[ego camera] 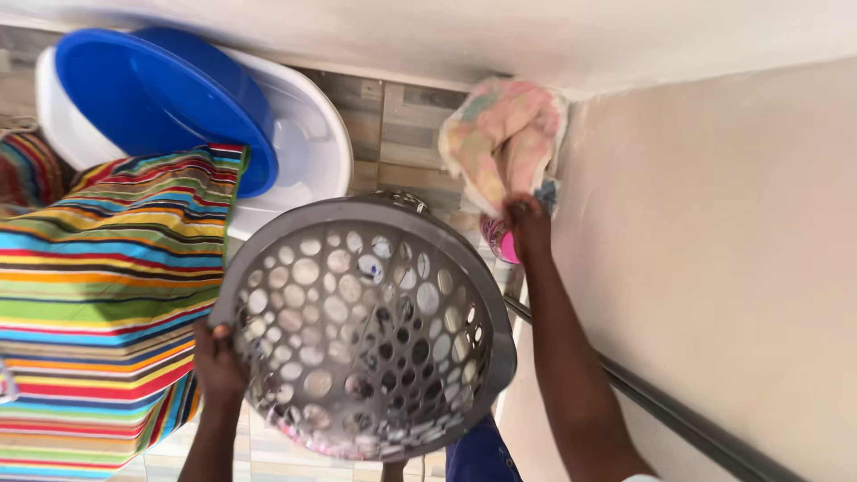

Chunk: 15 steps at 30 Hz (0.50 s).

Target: The person places items into a laundry basket, moves several containers and buckets, and then mops the tiled floor of a bedroom and a closet area.

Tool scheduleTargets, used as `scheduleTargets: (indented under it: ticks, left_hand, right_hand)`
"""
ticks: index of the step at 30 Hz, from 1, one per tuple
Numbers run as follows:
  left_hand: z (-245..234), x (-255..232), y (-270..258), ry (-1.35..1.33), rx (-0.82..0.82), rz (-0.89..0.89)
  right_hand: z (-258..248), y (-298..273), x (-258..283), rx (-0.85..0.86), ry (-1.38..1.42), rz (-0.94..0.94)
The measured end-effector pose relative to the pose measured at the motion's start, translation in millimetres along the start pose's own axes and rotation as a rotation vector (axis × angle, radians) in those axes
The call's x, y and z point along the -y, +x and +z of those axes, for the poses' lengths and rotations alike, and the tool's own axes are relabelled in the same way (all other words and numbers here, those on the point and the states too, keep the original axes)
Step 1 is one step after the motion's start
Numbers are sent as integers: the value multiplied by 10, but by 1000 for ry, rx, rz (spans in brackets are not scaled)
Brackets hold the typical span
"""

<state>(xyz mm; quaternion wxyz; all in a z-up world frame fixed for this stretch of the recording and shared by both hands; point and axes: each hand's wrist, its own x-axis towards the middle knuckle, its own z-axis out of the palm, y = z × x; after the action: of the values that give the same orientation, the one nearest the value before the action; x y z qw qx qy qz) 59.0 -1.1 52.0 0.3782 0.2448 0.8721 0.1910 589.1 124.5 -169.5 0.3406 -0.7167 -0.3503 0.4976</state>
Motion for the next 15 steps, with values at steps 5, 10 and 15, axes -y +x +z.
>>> scheduleTargets:
  ticks: [5,10,15]
  left_hand:
    - [-107,-16,152,416,23,236]
    - [-393,-70,85,510,-252,370]
    - [-964,-33,-1031,23,-68,465]
  right_hand:
    - [-486,-1232,1086,-275,653,167]
    - [-1029,-2072,2764,-290,543,-307]
    - [-1157,-3261,4478,-118,648,-480]
